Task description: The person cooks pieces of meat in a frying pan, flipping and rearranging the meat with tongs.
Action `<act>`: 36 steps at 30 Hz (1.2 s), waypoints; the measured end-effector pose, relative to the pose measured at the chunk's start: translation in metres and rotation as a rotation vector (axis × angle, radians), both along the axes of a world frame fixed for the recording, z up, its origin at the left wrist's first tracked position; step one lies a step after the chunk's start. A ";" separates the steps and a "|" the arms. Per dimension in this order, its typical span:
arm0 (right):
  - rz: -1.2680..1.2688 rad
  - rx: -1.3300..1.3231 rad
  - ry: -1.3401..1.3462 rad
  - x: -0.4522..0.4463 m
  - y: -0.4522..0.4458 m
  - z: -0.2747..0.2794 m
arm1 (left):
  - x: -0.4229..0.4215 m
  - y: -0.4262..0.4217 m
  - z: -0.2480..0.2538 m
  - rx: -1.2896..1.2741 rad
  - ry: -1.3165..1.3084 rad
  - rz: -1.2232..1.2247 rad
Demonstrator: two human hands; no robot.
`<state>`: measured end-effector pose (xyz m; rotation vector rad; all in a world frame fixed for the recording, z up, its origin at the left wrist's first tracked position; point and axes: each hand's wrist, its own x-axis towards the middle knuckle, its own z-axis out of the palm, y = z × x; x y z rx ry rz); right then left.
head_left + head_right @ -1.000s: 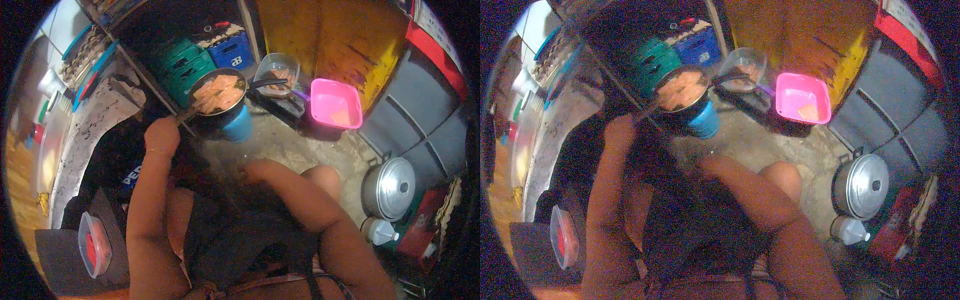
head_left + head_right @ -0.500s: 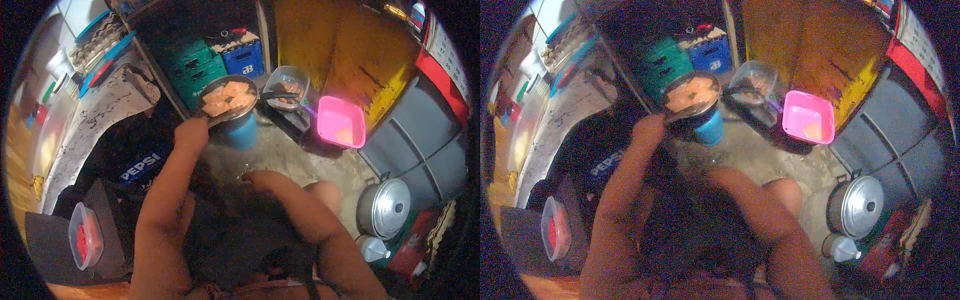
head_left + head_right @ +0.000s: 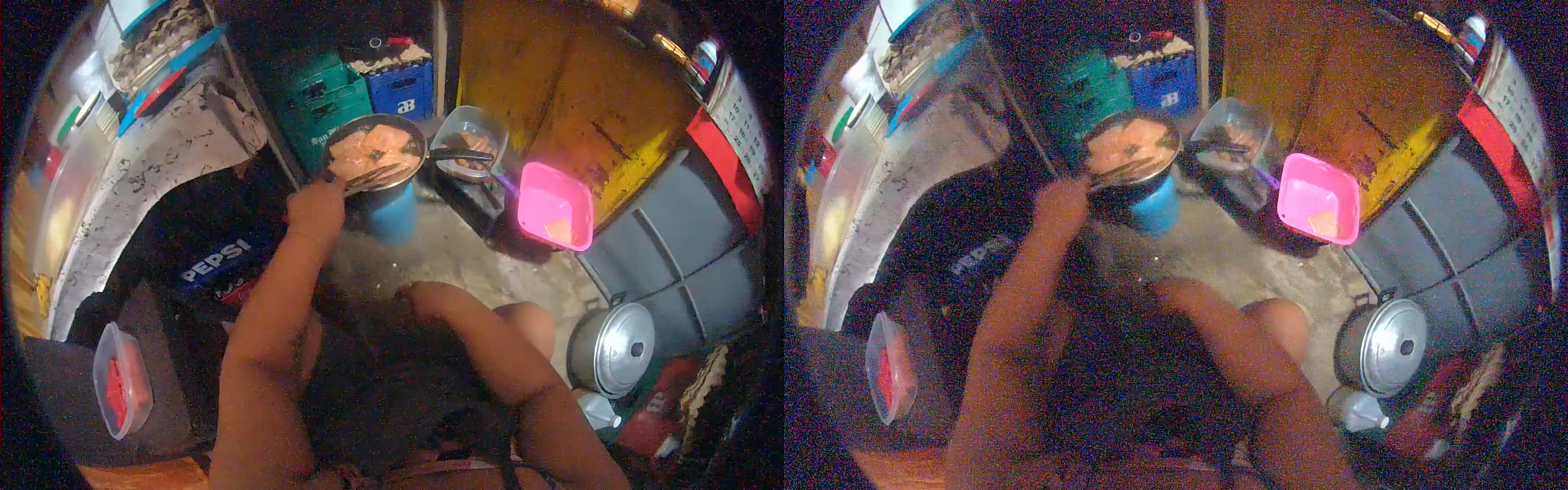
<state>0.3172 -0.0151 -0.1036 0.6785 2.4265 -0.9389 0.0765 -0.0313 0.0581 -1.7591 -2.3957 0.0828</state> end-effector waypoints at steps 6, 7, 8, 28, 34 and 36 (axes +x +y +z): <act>0.057 0.034 0.076 0.010 0.000 0.006 | -0.018 -0.010 0.007 0.026 0.049 -0.031; 0.053 0.008 0.068 0.010 0.001 0.007 | -0.020 -0.012 0.007 0.044 0.058 -0.045; 0.048 -0.018 0.059 0.011 0.002 0.009 | -0.021 -0.015 0.007 0.054 0.051 -0.040; -0.055 -0.067 -0.006 0.005 -0.008 0.034 | -0.045 -0.022 0.017 0.067 0.027 0.056; -0.013 0.034 0.077 0.013 -0.003 0.001 | -0.018 -0.017 0.017 0.007 -0.030 0.042; -0.009 0.013 0.080 0.013 0.000 -0.005 | -0.018 -0.013 0.009 0.025 -0.040 0.019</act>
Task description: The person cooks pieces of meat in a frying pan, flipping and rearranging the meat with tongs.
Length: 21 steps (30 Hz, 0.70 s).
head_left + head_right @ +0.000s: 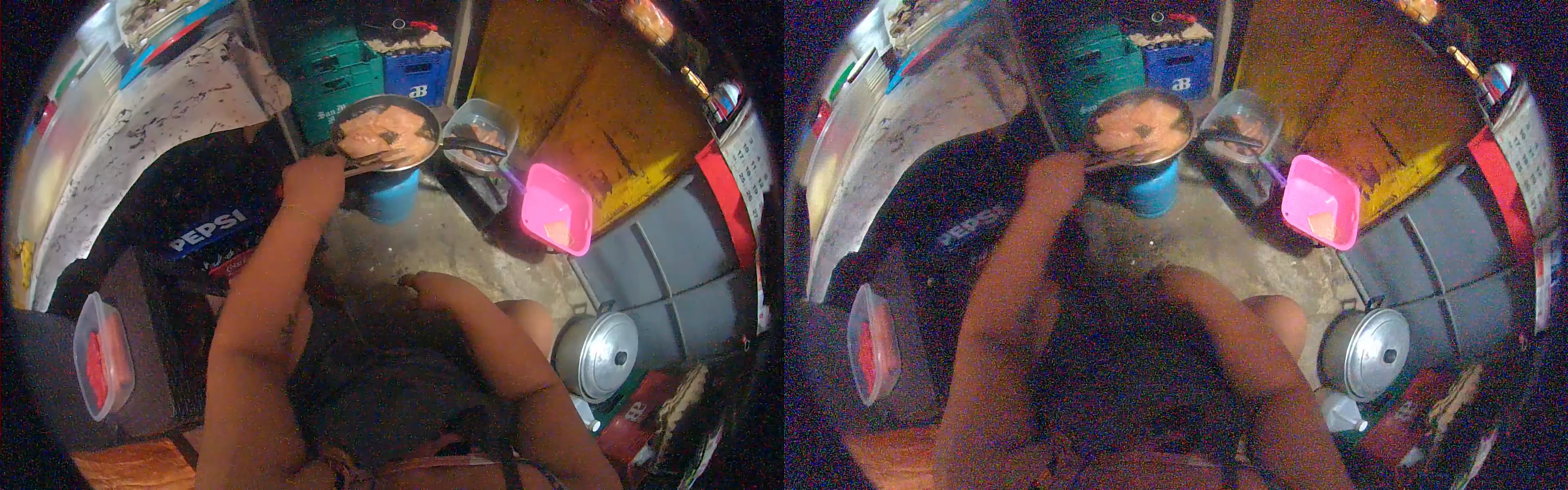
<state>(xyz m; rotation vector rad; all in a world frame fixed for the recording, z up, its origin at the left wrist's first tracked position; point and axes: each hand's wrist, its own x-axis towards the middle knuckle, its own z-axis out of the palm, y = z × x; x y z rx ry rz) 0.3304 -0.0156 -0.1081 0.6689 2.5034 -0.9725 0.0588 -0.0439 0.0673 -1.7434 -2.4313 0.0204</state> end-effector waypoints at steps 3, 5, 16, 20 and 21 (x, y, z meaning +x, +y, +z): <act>-0.008 -0.028 -0.060 -0.003 0.000 0.008 | -0.004 0.005 -0.008 0.033 -0.009 0.001; -0.016 -0.043 -0.089 -0.003 -0.002 0.018 | -0.008 0.004 -0.007 0.062 0.006 0.016; -0.033 0.002 -0.055 0.005 -0.004 0.018 | -0.022 -0.010 0.013 0.034 0.072 0.118; -0.005 0.036 -0.039 0.004 -0.004 0.012 | -0.014 -0.017 0.020 -0.006 0.060 0.099; -0.006 0.022 -0.036 0.004 -0.005 0.015 | -0.014 -0.019 0.021 -0.003 0.065 0.076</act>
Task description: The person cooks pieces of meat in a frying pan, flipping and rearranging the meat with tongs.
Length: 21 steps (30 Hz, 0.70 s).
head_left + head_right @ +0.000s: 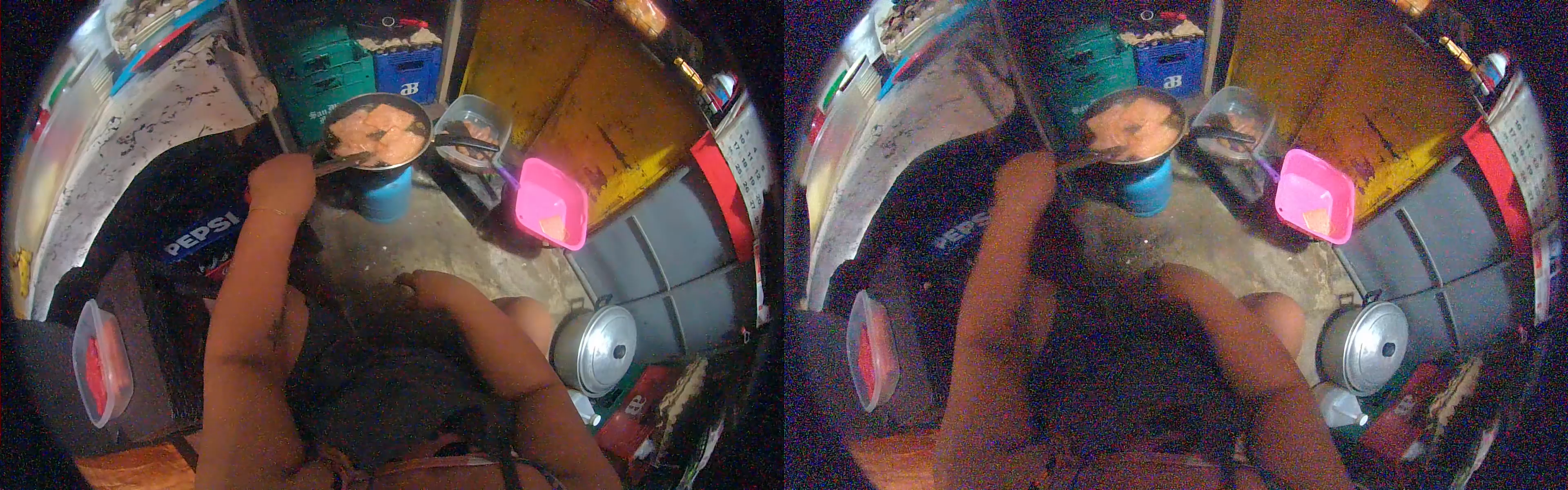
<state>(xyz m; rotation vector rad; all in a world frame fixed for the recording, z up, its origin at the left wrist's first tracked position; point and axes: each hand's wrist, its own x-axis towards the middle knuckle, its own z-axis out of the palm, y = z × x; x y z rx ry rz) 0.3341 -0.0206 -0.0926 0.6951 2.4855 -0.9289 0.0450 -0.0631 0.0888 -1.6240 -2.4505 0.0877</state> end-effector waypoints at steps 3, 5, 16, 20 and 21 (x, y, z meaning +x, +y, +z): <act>0.004 -0.028 0.008 -0.001 -0.001 0.008 | 0.000 -0.003 0.004 0.034 0.004 -0.028; 0.020 -0.024 0.009 -0.001 -0.001 0.011 | -0.003 -0.005 0.001 0.072 0.006 -0.022; -0.023 -0.017 0.003 0.000 -0.005 0.014 | -0.013 0.005 -0.001 0.075 -0.002 0.019; 0.002 -0.057 -0.027 -0.003 0.001 -0.006 | -0.014 0.019 -0.009 0.144 -0.024 0.035; 0.004 -0.066 0.014 -0.001 0.001 -0.007 | -0.012 0.029 -0.011 0.118 -0.044 0.069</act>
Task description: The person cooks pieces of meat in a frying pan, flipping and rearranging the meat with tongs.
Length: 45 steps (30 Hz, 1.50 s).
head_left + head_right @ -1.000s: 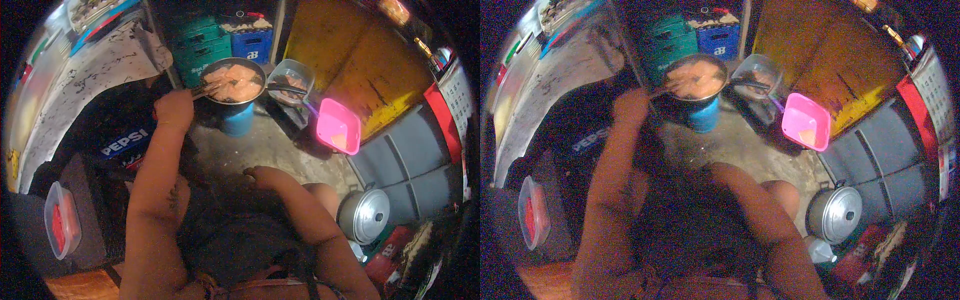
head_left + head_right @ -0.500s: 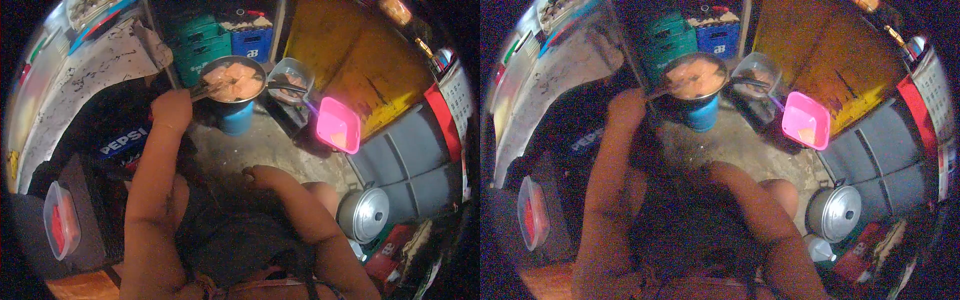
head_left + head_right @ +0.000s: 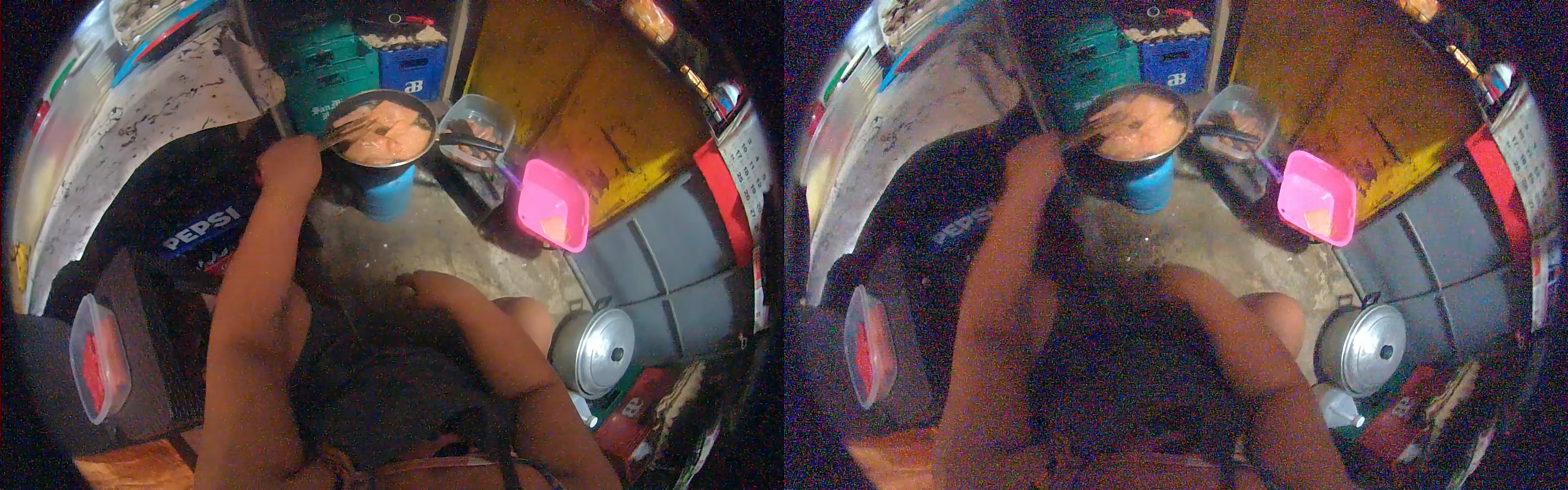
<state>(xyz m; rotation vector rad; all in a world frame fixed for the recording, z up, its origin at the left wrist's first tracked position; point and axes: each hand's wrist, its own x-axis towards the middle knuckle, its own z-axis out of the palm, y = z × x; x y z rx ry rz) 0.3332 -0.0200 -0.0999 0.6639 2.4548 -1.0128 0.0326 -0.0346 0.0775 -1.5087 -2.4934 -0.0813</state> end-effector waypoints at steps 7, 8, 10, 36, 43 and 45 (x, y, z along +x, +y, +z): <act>-0.036 -0.023 -0.023 -0.002 -0.012 0.046 | 0.006 0.041 -0.023 0.018 -0.045 -0.019; -0.074 -0.035 -0.071 -0.003 -0.013 0.047 | 0.007 0.046 -0.024 0.019 -0.040 -0.022; -0.026 -0.001 -0.087 -0.005 -0.002 0.009 | 0.008 0.057 -0.032 0.014 -0.035 -0.027; 0.049 -0.011 0.068 -0.007 0.004 -0.013 | -0.021 0.032 -0.034 -0.077 0.047 0.097; 0.030 -0.006 0.110 -0.008 0.003 -0.002 | -0.016 0.015 -0.013 -0.162 0.003 0.105; 0.015 -0.017 0.074 -0.012 0.004 0.000 | -0.010 0.005 -0.004 -0.141 0.017 0.112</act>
